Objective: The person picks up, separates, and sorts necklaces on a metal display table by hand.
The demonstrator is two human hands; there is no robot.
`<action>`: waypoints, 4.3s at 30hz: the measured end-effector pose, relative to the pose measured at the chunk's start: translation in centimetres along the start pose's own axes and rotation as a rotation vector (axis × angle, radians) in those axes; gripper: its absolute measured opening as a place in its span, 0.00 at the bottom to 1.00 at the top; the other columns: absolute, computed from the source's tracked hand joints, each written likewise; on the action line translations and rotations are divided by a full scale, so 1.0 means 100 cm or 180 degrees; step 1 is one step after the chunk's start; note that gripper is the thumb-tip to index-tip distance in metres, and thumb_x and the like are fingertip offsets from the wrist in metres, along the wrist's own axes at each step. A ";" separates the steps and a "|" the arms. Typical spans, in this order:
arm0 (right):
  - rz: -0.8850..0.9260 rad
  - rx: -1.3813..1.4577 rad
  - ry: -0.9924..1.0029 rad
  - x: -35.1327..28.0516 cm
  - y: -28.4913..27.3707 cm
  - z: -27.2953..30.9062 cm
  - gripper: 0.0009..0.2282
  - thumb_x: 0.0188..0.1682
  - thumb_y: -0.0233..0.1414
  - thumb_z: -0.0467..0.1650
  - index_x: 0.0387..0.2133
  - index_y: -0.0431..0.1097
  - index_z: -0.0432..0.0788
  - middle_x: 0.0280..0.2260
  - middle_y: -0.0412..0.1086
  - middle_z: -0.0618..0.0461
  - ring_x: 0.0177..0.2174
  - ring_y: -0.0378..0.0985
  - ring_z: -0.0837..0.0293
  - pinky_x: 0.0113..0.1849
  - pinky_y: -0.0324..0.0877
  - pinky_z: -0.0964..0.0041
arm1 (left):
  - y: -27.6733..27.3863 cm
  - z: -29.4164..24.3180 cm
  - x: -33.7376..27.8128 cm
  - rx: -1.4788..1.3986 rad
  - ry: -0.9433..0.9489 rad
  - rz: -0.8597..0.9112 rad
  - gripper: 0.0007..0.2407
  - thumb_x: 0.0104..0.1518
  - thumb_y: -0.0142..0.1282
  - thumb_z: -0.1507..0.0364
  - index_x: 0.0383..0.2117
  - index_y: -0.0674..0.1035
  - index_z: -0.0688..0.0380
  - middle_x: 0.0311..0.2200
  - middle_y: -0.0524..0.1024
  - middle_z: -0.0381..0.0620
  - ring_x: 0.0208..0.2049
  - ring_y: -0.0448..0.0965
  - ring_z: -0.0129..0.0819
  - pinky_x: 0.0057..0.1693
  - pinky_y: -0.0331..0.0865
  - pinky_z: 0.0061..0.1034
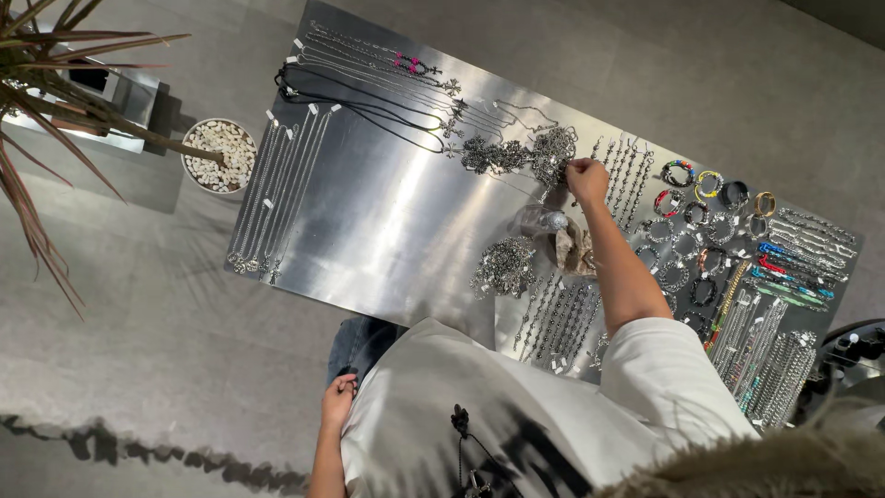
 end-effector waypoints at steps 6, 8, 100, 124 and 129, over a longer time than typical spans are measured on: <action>0.0255 0.0476 0.0548 0.002 0.007 -0.009 0.12 0.46 0.62 0.34 0.34 0.78 0.36 0.28 0.77 0.50 0.23 0.78 0.61 0.25 0.76 0.66 | 0.012 0.019 0.003 -0.0192 0.0173 0.0071 0.09 0.61 0.52 0.75 0.44 0.83 0.60 0.36 0.85 0.44 0.36 0.80 0.25 0.48 0.71 0.20; 0.0253 0.0279 0.0467 0.000 0.007 -0.009 0.09 0.45 0.62 0.32 0.32 0.78 0.36 0.27 0.77 0.49 0.22 0.78 0.60 0.26 0.73 0.67 | 0.012 0.022 0.002 -0.0374 0.0135 0.0123 0.10 0.62 0.51 0.75 0.45 0.82 0.60 0.35 0.84 0.45 0.35 0.79 0.29 0.46 0.72 0.23; 0.3687 0.3427 0.1092 -0.648 0.175 0.325 0.11 0.57 0.48 0.38 0.40 0.72 0.44 0.35 0.72 0.55 0.34 0.73 0.62 0.37 0.71 0.65 | -0.219 -0.120 -0.200 -0.1257 0.2309 0.1944 0.11 0.68 0.40 0.74 0.54 0.70 0.57 0.27 0.70 0.39 0.26 0.73 0.23 0.37 0.68 0.20; 0.2863 0.3234 0.0767 -0.409 0.170 0.290 0.07 0.61 0.55 0.34 0.40 0.72 0.43 0.17 0.63 0.64 0.22 0.69 0.67 0.38 0.72 0.67 | -0.276 -0.045 -0.099 -0.0412 0.2125 0.0330 0.09 0.66 0.50 0.70 0.44 0.81 0.57 0.28 0.78 0.42 0.27 0.73 0.25 0.36 0.69 0.22; 0.2783 0.2880 0.0256 -0.374 0.148 0.316 0.08 0.60 0.52 0.33 0.42 0.70 0.40 0.23 0.68 0.61 0.28 0.74 0.62 0.43 0.75 0.60 | -0.235 -0.039 -0.057 -0.1457 0.1682 0.0534 0.10 0.62 0.56 0.72 0.46 0.81 0.59 0.33 0.80 0.40 0.29 0.76 0.23 0.35 0.71 0.20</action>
Point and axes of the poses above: each hand's wrist, its own x-axis towards the middle knuckle, its own y-axis out of the palm, z = x × y, the point moved 6 cm from there along x, towards the middle knuckle
